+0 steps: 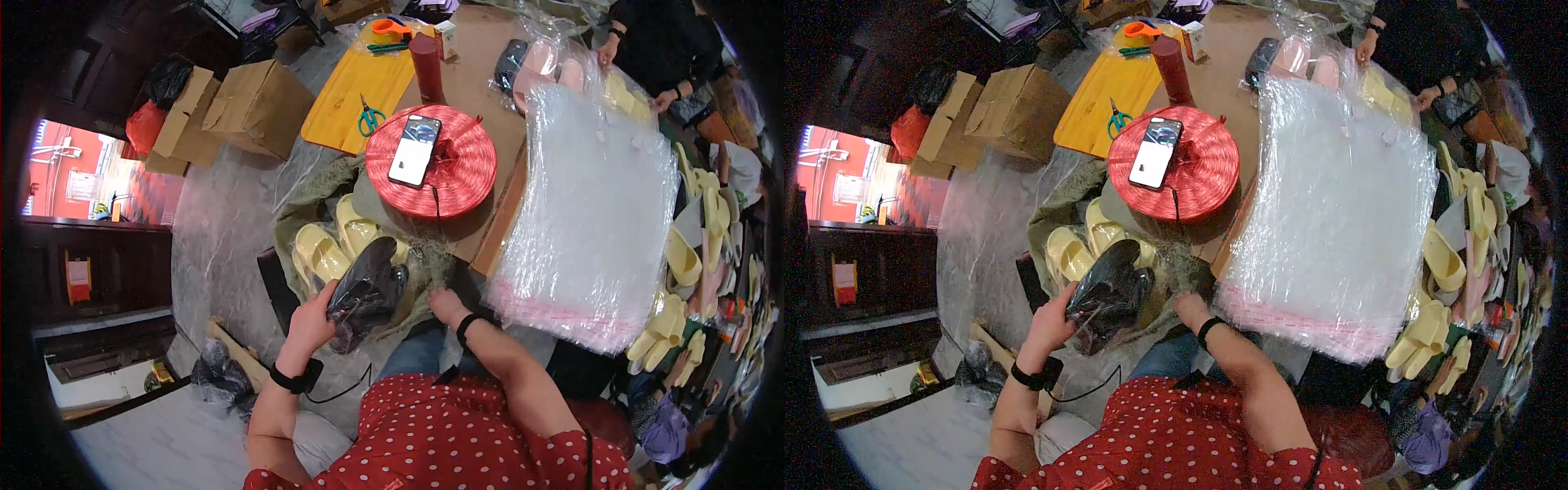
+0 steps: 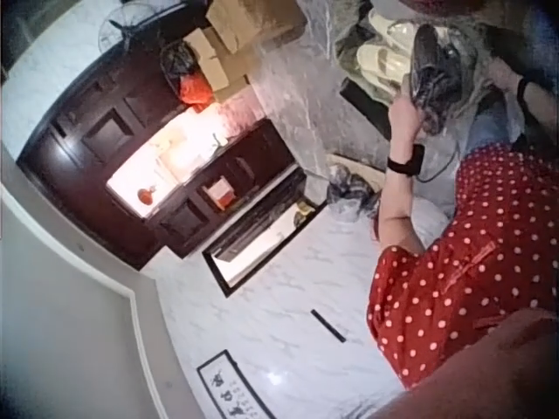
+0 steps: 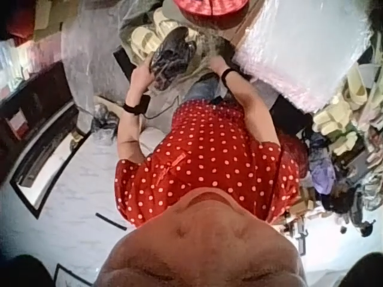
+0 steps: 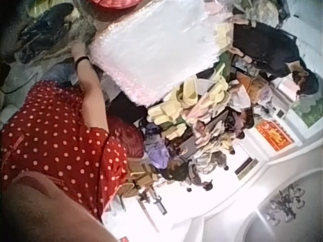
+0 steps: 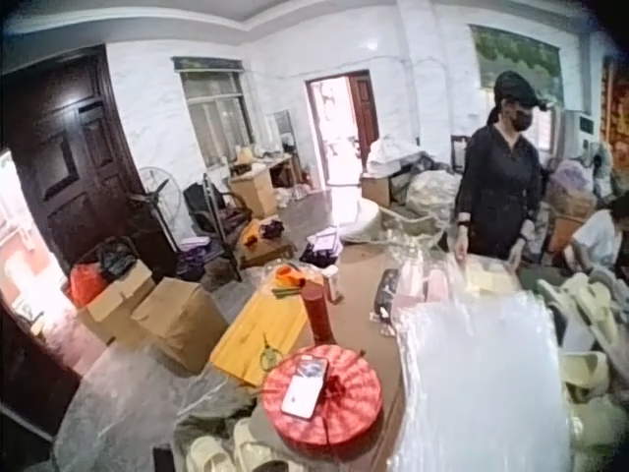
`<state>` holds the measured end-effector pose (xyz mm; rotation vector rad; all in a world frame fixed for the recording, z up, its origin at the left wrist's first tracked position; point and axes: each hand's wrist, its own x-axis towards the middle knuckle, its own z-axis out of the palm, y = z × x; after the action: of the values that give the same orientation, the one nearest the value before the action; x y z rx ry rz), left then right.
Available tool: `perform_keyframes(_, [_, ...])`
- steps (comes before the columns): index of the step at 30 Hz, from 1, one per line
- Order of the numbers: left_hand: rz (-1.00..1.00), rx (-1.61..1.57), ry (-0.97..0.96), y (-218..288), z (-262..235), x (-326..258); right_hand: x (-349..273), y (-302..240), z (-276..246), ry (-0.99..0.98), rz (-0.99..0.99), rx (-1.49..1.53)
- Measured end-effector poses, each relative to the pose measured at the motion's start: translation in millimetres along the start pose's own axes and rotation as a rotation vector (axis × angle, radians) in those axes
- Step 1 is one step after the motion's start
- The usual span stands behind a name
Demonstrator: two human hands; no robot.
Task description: Packaging several pairs of slippers into individual plastic bags.
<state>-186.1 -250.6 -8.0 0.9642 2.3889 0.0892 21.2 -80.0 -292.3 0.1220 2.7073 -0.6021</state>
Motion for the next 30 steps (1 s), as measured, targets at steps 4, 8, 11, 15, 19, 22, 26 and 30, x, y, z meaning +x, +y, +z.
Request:
perform_keyframes(4, [-0.020,-0.080,-0.014,-4,15,10,-32,-3,-48,0.181,-0.105,0.202])
perform_keyframes(8, [0.114,0.129,-0.280,18,59,50,-66,-9,-110,0.311,-0.171,0.245])
perform_keyframes(11, [0.302,0.188,-0.226,29,147,100,-83,-3,-117,0.402,-0.137,0.336])
perform_keyframes(15, [0.403,0.197,-0.306,55,270,148,-95,-7,-123,0.335,-0.024,0.377])
perform_keyframes(19, [-0.037,-0.400,-0.687,-59,408,160,-74,-41,-122,0.400,-0.168,0.347])
perform_keyframes(22, [0.039,-0.599,-0.988,14,341,150,-104,-17,-120,0.419,0.004,0.447])
perform_keyframes(26, [0.098,-0.673,-0.708,16,206,131,-120,-33,-162,0.389,-0.054,0.688])
perform_keyframes(30, [-0.075,-0.894,-0.656,45,100,98,-180,-37,-222,0.187,-0.270,0.833])
